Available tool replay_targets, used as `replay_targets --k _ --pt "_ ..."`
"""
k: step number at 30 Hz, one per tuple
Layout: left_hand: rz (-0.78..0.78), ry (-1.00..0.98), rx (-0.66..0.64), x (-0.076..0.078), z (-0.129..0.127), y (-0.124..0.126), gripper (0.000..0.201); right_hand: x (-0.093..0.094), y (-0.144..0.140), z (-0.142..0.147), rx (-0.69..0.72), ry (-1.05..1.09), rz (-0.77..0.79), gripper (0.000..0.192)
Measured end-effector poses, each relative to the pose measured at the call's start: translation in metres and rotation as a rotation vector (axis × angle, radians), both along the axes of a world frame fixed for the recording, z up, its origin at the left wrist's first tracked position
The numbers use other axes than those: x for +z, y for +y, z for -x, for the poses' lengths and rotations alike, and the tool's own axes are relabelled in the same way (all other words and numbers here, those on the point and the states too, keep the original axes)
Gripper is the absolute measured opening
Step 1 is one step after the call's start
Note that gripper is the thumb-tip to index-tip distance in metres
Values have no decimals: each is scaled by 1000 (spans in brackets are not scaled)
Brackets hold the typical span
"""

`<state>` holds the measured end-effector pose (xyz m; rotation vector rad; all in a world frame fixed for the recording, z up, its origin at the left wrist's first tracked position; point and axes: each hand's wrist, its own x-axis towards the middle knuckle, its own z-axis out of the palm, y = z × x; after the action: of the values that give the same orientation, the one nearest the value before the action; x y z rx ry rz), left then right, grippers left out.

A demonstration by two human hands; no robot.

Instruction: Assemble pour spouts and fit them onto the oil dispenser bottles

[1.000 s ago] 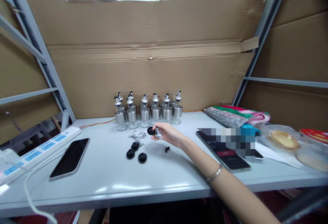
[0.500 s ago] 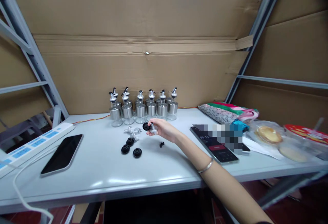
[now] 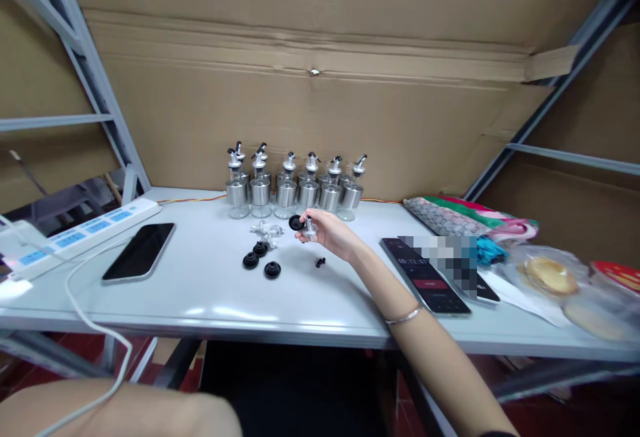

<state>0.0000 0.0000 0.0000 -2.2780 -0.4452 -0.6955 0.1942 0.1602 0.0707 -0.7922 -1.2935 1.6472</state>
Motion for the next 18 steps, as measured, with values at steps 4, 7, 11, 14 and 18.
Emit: replay_targets --k 4,7,11,14,18 --pt "76 -14 -184 24 -26 36 22 0 -1 1 -8 9 19 25" --pt "144 -66 -477 57 -28 78 26 -2 -2 3 -12 12 29 21" --pt "209 -360 -468 76 -19 134 30 -5 -2 6 -6 32 13 13" --pt "238 -503 -399 64 -10 159 33 -7 -1 7 39 18 26 17" --pt "322 -607 -303 47 0 172 32 -6 0 6 44 -11 31 20"
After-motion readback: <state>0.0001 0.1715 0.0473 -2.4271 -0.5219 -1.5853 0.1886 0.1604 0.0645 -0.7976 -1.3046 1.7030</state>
